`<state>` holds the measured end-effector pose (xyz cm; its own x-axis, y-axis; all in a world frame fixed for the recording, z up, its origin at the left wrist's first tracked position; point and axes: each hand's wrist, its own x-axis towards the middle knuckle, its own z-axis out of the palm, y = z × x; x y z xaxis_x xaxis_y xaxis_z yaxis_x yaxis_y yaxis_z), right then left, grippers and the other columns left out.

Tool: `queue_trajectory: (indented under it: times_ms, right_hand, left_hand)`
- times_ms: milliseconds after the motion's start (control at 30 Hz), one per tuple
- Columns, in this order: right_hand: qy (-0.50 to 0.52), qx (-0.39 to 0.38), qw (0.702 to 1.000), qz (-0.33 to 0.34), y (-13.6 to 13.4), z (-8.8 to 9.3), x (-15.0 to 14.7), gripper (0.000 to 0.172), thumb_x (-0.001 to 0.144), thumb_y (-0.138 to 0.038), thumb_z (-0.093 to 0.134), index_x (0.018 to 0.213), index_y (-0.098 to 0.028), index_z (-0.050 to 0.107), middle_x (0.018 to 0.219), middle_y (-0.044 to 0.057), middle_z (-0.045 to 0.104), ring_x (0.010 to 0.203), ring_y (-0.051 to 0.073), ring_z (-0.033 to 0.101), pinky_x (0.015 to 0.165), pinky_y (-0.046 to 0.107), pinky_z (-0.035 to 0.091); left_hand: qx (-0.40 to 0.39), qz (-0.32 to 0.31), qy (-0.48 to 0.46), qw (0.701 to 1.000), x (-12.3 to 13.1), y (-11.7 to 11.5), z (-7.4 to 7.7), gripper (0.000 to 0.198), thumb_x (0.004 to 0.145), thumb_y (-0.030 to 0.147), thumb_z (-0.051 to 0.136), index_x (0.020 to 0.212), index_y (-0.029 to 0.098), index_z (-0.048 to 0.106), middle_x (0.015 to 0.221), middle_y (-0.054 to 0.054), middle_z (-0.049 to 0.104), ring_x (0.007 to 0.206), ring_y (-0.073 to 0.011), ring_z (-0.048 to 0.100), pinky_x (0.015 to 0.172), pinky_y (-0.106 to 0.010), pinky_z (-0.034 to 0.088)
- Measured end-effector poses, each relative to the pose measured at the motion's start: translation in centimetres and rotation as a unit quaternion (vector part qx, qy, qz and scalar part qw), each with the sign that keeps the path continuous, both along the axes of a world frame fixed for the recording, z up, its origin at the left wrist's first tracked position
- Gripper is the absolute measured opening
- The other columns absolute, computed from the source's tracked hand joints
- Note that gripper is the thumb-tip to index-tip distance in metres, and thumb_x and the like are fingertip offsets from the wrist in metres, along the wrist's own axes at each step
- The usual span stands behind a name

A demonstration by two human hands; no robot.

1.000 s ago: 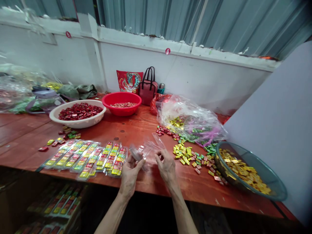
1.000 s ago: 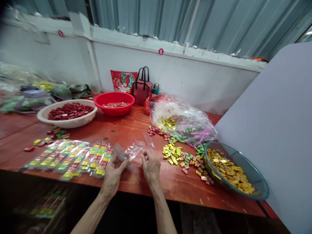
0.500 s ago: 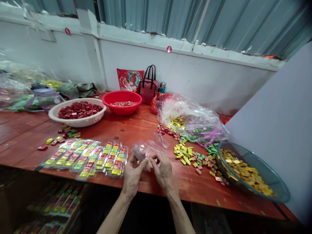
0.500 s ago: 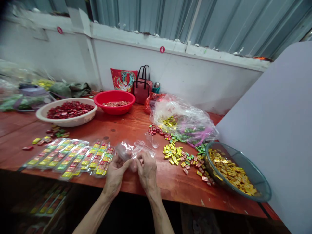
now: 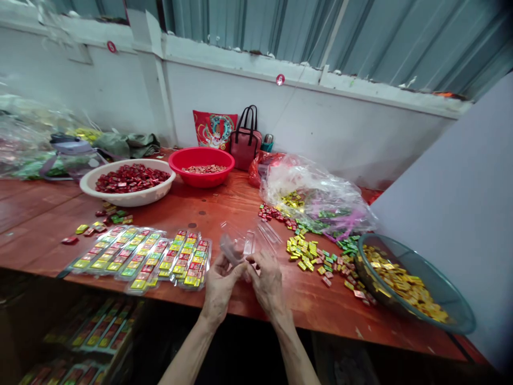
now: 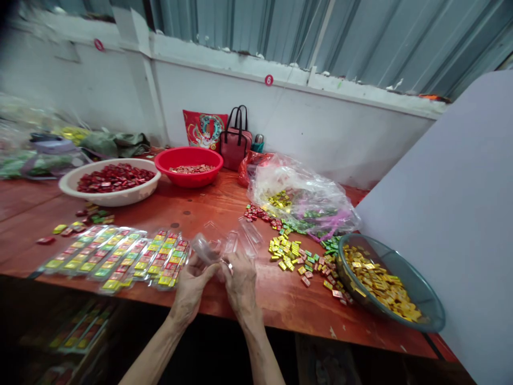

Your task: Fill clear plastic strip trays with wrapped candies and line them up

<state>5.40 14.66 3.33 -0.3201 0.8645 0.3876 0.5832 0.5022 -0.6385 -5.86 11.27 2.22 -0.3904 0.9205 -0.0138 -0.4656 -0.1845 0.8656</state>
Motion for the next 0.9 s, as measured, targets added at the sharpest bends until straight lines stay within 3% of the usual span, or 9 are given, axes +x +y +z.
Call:
queue_trajectory:
  times_ms: [167, 333, 500, 700, 900]
  right_hand:
    - [0.03, -0.006, 0.999, -0.026, 1.5, -0.2, 0.2, 0.015, 0.09, -0.024, 0.052, 0.079, -0.02, 0.061, 0.079, 0.002, 0.062, 0.071, 0.015, 0.054, 0.066, 0.026, 0.038]
    - [0.053, -0.003, 0.997, -0.046, 3.4, 0.0, 1.4, 0.017, 0.089, -0.026, 0.052, 0.099, -0.019, 0.065, 0.095, 0.006, 0.064, 0.074, 0.016, 0.056, 0.067, 0.027, 0.042]
    - [0.011, -0.021, 0.998, 0.054, 1.6, 0.0, 1.2, 0.016, 0.09, -0.022, 0.053, 0.091, -0.024, 0.069, 0.085, 0.002, 0.067, 0.078, 0.017, 0.059, 0.071, 0.027, 0.041]
    - [0.0, -0.004, 1.0, 0.0, 0.1, -0.3, 0.2, 0.009, 0.087, -0.021, 0.056, 0.083, -0.021, 0.064, 0.083, 0.002, 0.064, 0.077, 0.017, 0.056, 0.069, 0.027, 0.038]
    - [0.056, -0.029, 0.998, -0.011, 2.3, -0.1, 0.6, 0.012, 0.089, -0.022, 0.052, 0.082, -0.019, 0.061, 0.078, 0.001, 0.061, 0.069, 0.014, 0.054, 0.065, 0.025, 0.039]
  left_hand:
    - [-0.013, 0.04, 0.001, 0.999, -0.9, 0.4, -0.7, 0.046, 0.065, 0.024, 0.082, 0.107, 0.018, 0.065, 0.108, -0.005, 0.071, 0.099, -0.0184, 0.067, 0.088, -0.028, 0.051]
    - [-0.004, 0.027, -0.008, 1.0, -1.1, 0.2, -0.9, 0.045, 0.069, 0.023, 0.08, 0.111, 0.02, 0.064, 0.114, -0.005, 0.07, 0.105, -0.0173, 0.065, 0.093, -0.027, 0.049]
    - [0.009, -0.018, -0.011, 1.0, 0.0, -0.1, -0.4, 0.045, 0.067, 0.022, 0.081, 0.109, 0.018, 0.065, 0.106, -0.005, 0.072, 0.1, -0.0189, 0.067, 0.09, -0.029, 0.051]
    - [0.001, -0.007, -0.001, 1.0, 0.0, -0.2, -0.2, 0.043, 0.065, 0.022, 0.082, 0.104, 0.017, 0.066, 0.104, -0.006, 0.072, 0.098, -0.0199, 0.067, 0.088, -0.029, 0.052]
    - [-0.008, 0.027, -0.011, 1.0, -0.9, 0.1, -0.9, 0.049, 0.066, 0.024, 0.082, 0.111, 0.018, 0.064, 0.11, -0.006, 0.071, 0.102, -0.0201, 0.066, 0.089, -0.029, 0.052]
